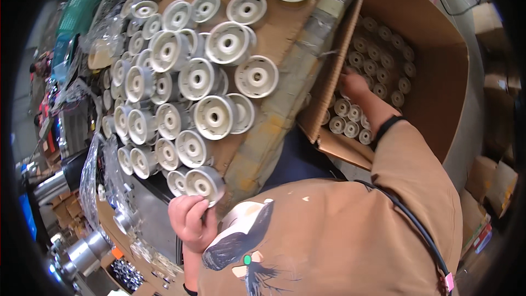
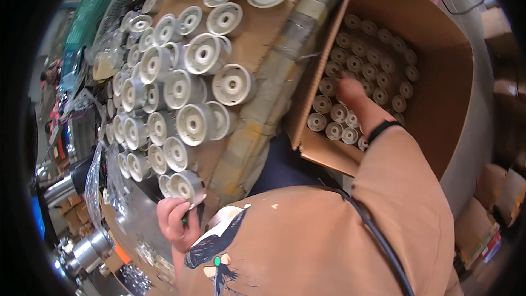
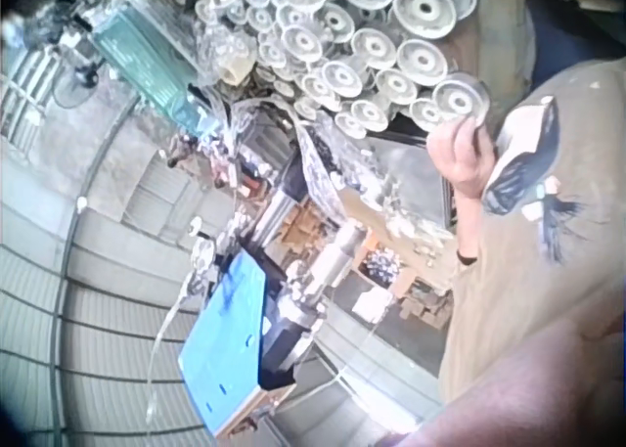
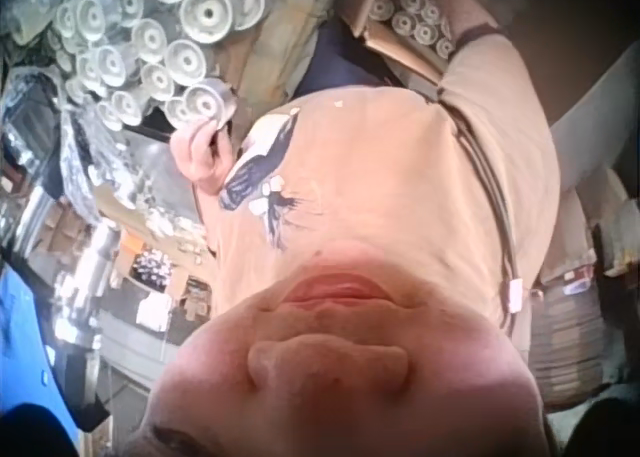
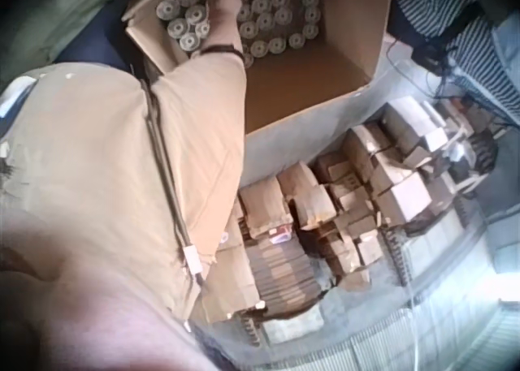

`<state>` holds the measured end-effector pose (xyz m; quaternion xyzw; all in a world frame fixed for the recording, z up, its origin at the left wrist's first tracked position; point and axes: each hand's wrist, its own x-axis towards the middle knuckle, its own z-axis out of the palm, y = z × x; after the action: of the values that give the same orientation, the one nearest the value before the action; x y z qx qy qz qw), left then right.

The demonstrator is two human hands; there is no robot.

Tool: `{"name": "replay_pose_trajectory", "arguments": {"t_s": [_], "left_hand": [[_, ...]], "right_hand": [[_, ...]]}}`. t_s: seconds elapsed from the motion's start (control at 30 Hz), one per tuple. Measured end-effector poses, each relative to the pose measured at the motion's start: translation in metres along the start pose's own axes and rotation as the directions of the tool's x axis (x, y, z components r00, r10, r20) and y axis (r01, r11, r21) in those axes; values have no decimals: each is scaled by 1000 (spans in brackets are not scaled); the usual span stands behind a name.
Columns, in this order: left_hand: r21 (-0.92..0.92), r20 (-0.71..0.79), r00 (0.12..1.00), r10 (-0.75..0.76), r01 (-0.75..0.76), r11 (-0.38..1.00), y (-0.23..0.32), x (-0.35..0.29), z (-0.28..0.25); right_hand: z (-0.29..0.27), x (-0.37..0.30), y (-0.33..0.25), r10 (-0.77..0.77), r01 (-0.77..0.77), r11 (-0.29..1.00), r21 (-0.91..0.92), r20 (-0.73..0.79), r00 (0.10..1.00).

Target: Placing white plastic parts into a press machine for assembly and then packing finished parts into a cardboard box.

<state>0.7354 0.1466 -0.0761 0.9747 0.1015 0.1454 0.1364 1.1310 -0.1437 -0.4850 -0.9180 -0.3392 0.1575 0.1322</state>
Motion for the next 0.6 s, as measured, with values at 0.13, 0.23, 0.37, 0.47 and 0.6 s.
{"name": "replay_pose_trajectory", "arguments": {"t_s": [0.13, 0.23, 0.37, 0.47, 0.6], "left_hand": [[-7, 2, 999, 34, -34, 999, 4, 6, 1], [-32, -28, 997, 66, -67, 997, 4, 1, 3], [-33, -63, 993, 100, -102, 994, 14, 11, 8], [-71, -71, 984, 163, -168, 983, 19, 22, 11], [-12, -70, 953, 295, -296, 955, 28, 53, 19]], "right_hand": [[-86, 16, -21, 69, 47, 986, 161, -646, 760], [-206, 9, -123, -51, 469, 835, 288, -807, 588], [-280, -5, -251, -557, 790, 608, 79, -667, 495], [-288, 2, -302, -644, 790, 598, 133, -507, 573], [-310, 5, -316, -726, 801, 527, 283, -341, 598]]}}
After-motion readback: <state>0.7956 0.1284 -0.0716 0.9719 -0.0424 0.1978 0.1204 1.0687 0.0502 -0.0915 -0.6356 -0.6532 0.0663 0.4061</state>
